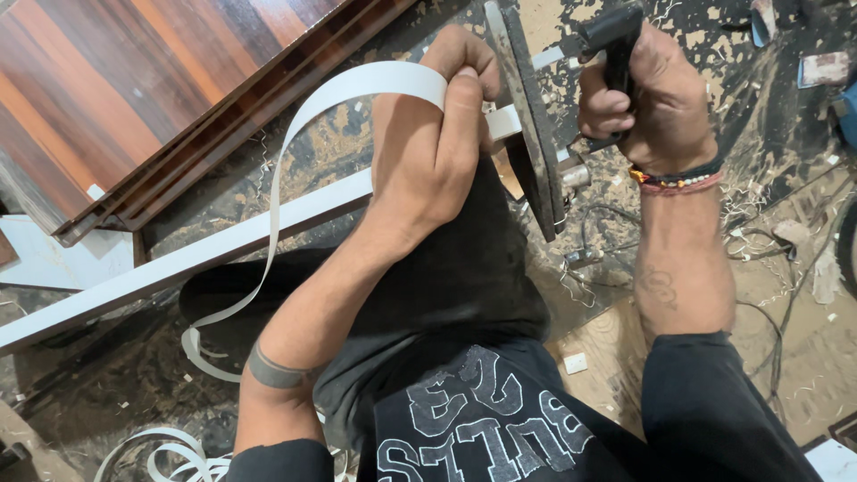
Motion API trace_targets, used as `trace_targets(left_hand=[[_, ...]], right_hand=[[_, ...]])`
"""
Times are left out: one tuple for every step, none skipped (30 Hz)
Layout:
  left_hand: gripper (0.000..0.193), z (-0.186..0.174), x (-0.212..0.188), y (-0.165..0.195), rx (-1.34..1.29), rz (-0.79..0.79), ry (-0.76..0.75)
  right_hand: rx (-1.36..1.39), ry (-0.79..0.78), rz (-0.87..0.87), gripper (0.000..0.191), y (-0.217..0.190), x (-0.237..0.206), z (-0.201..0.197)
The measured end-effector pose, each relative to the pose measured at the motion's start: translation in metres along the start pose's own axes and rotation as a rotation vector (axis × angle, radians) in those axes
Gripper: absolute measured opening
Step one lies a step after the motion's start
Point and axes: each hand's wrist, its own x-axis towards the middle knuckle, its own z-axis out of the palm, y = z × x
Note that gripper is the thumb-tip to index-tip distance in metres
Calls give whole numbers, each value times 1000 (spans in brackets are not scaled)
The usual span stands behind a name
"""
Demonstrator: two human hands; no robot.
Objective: The person sits on the workshop floor and applies white edge banding tape to the front edge of a wooden board resting on their lap. They press the tape along the edge, run a heated hand iron over it to activate the adhesive, and press and smooth the tape down by hand along the length of the board.
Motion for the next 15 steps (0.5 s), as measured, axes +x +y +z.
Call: trace_targets(left_hand=[[23,0,0,0,-1,0,-2],[23,0,0,1,2,1,-5],[23,0,-1,1,4,-1,-9],[23,0,-1,1,6,-1,-12],[23,0,-1,1,9,1,-10],[23,0,-1,1,12,-1,-10],[23,0,-2,1,14,-1,-8],[22,0,-2,1,14,1,-7],[22,0,-2,1,13,1,-7],[22,0,-2,0,10,2,-8],[22,1,-2,1,7,4,-9],[22,1,-3,1,2,1,-8],[22,1,-3,1,-4,-6,-7],[22,1,-4,2,4,-11,-8],[22,1,-4,2,14,-14,-5]], right_hand=[[6,3,3,39,0,-1,0],[27,7,10,39,1,-2,0],[38,12,11,38,1,-3,0],[50,16,12,38,1,-3,0],[49,19,6,38,1,-3,1],[39,13,-4,37,1,-3,0],[29,7,-14,37,1,-3,1],[11,-12,-27,37,1,-2,0],[5,-13,-27,37,0,-2,1],[-2,-14,-28,37,-1,-1,1],[-1,-3,-23,38,-2,-1,1],[-5,1,-19,39,-2,-1,1],[-8,6,-16,40,-3,-1,2],[-18,4,-15,41,-4,-2,2],[-16,5,-9,41,-4,-2,3]])
